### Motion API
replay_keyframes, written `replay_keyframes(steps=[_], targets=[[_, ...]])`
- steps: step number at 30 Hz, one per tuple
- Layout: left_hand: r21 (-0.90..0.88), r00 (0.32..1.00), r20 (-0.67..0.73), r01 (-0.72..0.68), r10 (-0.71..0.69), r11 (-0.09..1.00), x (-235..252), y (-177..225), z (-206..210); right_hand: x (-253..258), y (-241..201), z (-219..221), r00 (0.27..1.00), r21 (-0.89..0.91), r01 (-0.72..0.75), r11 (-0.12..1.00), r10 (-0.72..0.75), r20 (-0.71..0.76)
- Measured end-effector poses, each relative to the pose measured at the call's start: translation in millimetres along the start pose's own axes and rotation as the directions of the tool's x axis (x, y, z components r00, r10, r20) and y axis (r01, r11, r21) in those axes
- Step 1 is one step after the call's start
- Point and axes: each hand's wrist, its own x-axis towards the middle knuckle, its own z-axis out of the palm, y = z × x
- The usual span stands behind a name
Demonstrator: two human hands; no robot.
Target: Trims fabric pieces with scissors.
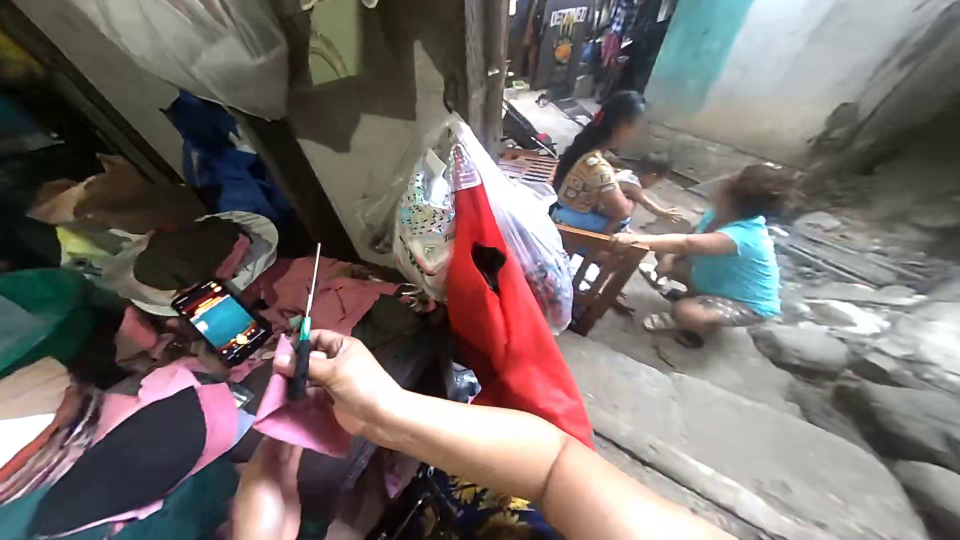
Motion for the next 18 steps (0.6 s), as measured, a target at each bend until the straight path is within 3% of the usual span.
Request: replay_keyframes(steps=[2, 4, 6, 8, 11, 14, 16, 18], targets=[[0.431, 0.986, 0.052, -0.164, 0.157, 0.887, 2.0, -1.3, -3.0, 6.4, 2.2, 5.4, 1.000, -0.015, 0.006, 1.000, -0.006, -0.013], [0.718, 0.955, 0.145, -0.282, 0.259, 0.637, -0.2, 6.0, -5.4, 13.6, 6.9, 10.9, 0.999, -0.022, 0.004, 1.000, -0.004, -0.033], [0.849, 0.894, 0.239, -0.382, 0.380, 0.364, -3.3, 10.9, -8.6, 19.7, 12.7, 15.7, 0.999, -0.020, 0.017, 1.000, -0.017, -0.041], [0.891, 0.870, 0.235, -0.371, 0.432, 0.262, -11.4, 15.5, -11.0, 22.6, 16.4, 18.5, 0.998, -0.023, 0.023, 0.999, -0.025, -0.053], [0.896, 0.918, 0.184, -0.303, 0.351, 0.323, -40.4, 28.9, -14.1, 21.8, 23.5, 20.5, 0.995, -0.086, 0.046, 0.995, -0.053, -0.085], [0.736, 0.965, 0.209, -0.260, 0.157, 0.625, -66.3, 30.3, -12.5, 16.5, 34.6, 22.8, 0.996, -0.142, 0.047, 0.989, -0.058, -0.074], [0.401, 0.976, 0.219, -0.109, 0.021, 0.910, -68.3, 17.5, -6.7, 9.1, 45.0, 24.4, 0.996, -0.158, 0.048, 0.986, -0.060, -0.066], [0.028, 0.973, 0.194, 0.119, -0.122, 0.993, -64.0, 11.1, -1.3, -0.9, 56.3, 23.3, 0.995, -0.154, 0.068, 0.986, -0.079, -0.067]])
